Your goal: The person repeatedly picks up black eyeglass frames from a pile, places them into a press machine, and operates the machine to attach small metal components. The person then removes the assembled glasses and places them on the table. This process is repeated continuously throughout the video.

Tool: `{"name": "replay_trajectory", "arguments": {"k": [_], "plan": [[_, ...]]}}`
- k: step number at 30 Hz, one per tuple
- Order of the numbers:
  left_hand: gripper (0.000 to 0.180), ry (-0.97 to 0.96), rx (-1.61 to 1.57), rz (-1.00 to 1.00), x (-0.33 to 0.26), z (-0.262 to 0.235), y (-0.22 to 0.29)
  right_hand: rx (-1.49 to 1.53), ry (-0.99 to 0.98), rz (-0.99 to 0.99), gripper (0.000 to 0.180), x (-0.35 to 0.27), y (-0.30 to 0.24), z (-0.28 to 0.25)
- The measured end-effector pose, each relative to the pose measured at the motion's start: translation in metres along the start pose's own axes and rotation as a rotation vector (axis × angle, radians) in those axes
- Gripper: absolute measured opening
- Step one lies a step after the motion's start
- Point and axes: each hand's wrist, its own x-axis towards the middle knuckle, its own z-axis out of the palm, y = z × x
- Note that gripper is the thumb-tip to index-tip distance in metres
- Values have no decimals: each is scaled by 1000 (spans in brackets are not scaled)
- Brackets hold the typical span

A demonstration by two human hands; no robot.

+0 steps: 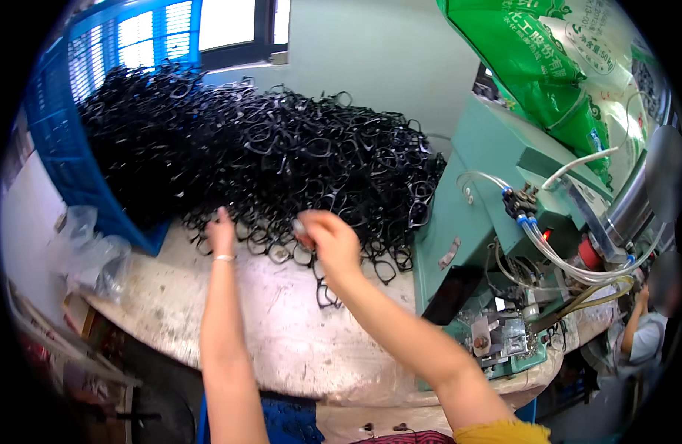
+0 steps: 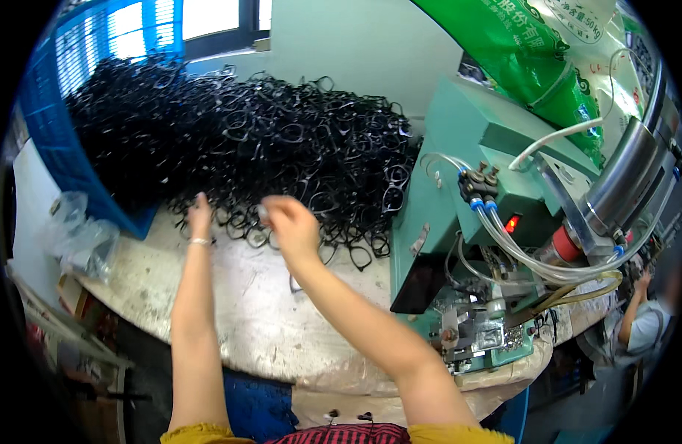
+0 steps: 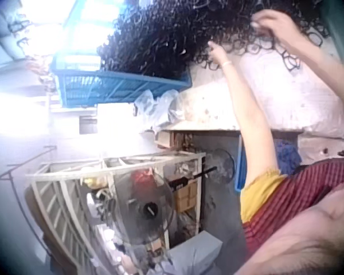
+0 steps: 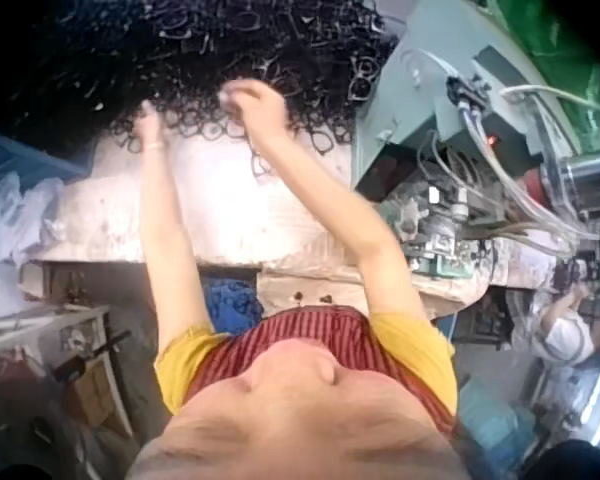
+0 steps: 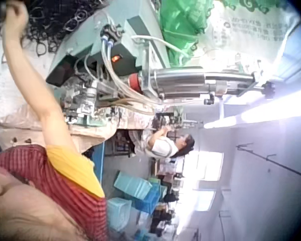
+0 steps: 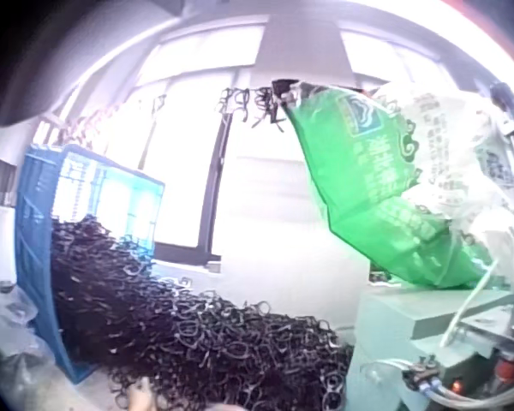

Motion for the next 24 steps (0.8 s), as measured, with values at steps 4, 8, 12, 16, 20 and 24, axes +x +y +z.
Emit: {"name": "replay_trajectory", "arguments": {"k": [4, 8, 12, 16, 20, 24], "plan": [[78, -549, -187, 107, 18, -10, 22, -740, 342, -610, 18, 197, -10, -16], [85, -420, 189, 326, 66, 30, -18, -1433, 473, -472, 24, 309, -54, -42], [99, -503, 290, 265, 104, 81, 3, -2043, -86, 102, 61, 392, -57, -107], [96, -380, 214, 188, 145, 114, -36, -1945, -249, 269, 85, 425, -17, -102], [77, -364, 254, 168, 105, 96, -6, -1825, -516, 386, 87, 383, -36, -88], [60, -453, 0, 188, 79, 73, 10, -1911, -406, 379, 93, 383, -11, -74]]}}
